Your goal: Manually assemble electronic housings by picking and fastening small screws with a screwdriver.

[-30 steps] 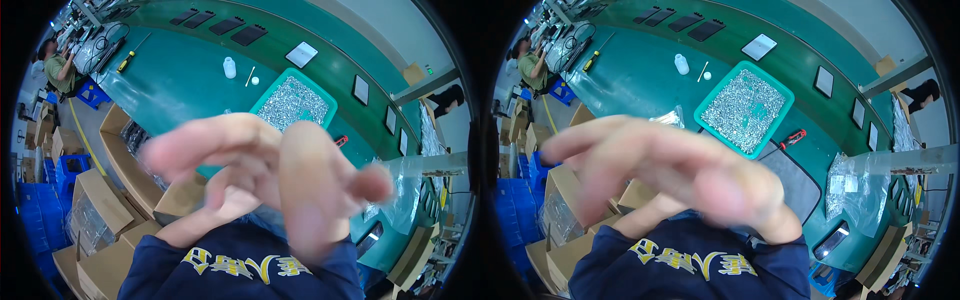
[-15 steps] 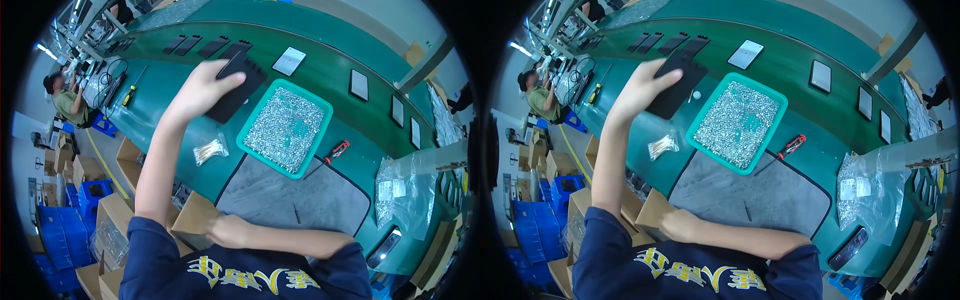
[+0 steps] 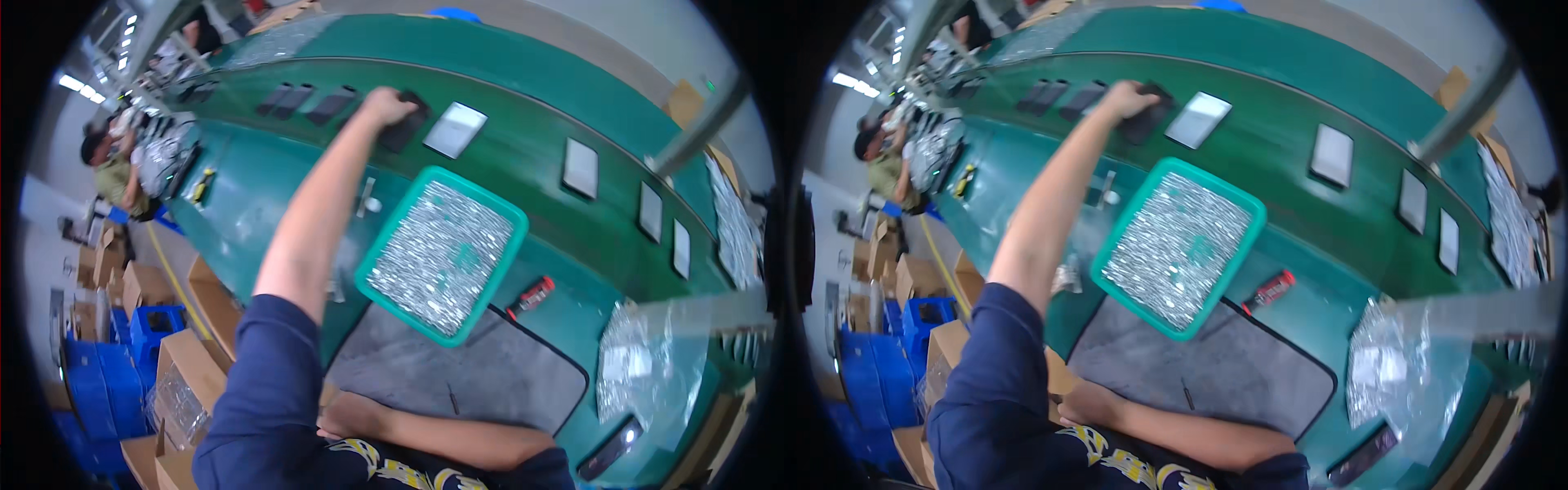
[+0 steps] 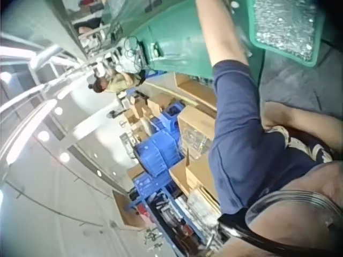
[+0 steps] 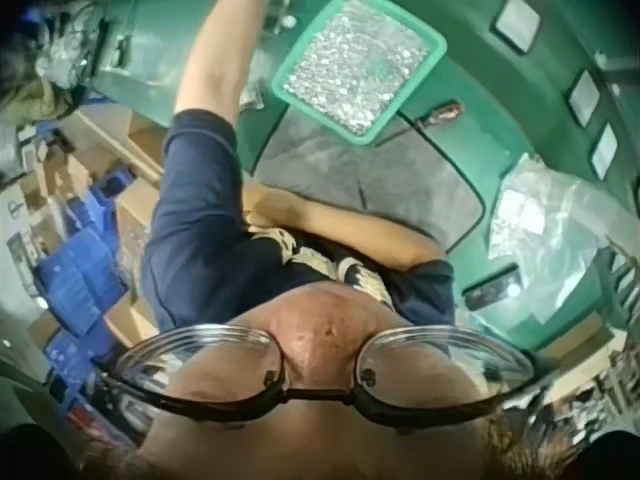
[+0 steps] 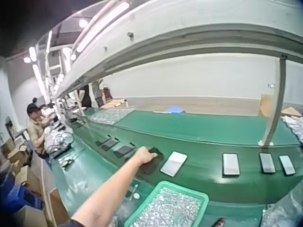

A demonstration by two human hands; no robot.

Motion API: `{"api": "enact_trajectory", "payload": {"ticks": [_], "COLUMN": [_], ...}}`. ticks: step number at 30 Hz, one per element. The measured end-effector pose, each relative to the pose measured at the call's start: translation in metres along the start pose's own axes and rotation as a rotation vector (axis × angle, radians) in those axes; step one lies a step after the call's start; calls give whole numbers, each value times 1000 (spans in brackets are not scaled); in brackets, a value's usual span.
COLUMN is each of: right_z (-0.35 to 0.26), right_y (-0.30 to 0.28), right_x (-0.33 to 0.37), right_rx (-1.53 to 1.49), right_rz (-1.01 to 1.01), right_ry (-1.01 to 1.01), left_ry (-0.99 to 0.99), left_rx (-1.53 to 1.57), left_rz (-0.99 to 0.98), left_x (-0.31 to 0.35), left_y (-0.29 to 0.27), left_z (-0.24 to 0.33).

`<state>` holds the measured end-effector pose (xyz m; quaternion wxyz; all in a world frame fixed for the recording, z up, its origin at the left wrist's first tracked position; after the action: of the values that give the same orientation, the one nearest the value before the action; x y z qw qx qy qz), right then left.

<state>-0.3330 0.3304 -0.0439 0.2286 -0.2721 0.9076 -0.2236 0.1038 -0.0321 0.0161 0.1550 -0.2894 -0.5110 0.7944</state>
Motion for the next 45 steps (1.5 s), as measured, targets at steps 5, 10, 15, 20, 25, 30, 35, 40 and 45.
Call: {"api": "enact_trajectory", "payload": {"ticks": [5, 10, 15, 20, 25, 30, 35, 40, 45], "right_z": [-7, -14, 24, -25, -6, -4, -8, -60, -53], "right_y": [-39, -87, 11, -89, -27, -24, -30, -48, -225], "right_x": [18, 15, 11, 17, 11, 13, 19, 33, 31], "right_rx": [-132, -507, -407, -293, 174, 290, 279, 63, 199], "right_rz": [506, 226, 313, 480, -316, -95, -163, -330, 153], "right_ry": [-198, 92, -20, -86, 167, 14, 99, 161, 548], "left_ry": [175, 237, -20, 5, -77, -116, -228, -140, 51], "left_rx": [-87, -156, -66, 433, 1390, 1265, 1105, 1082, 894], "left_rz": [252, -51, -97, -115, -237, -157, -270, -182, -30], "left_x": [18, 41, 28, 55, 156, 298, 401, 434, 445], "left_y": [3, 51, 37, -5, -118, -169, -162, -179, -197], "left_z": [74, 140, 90, 119, 124, 49, 2, -26, -20]}}
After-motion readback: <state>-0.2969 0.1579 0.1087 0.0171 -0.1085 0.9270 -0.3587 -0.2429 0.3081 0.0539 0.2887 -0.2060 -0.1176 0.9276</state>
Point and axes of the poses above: each hand's wrist, its own x-axis away from the middle knuckle, its own y-axis out of the palm, z = x × y, the point moved 10 cm from there along -x, towards the middle knuckle, and after that the axes turned 9 degrees about z, right-handed, at the moved point
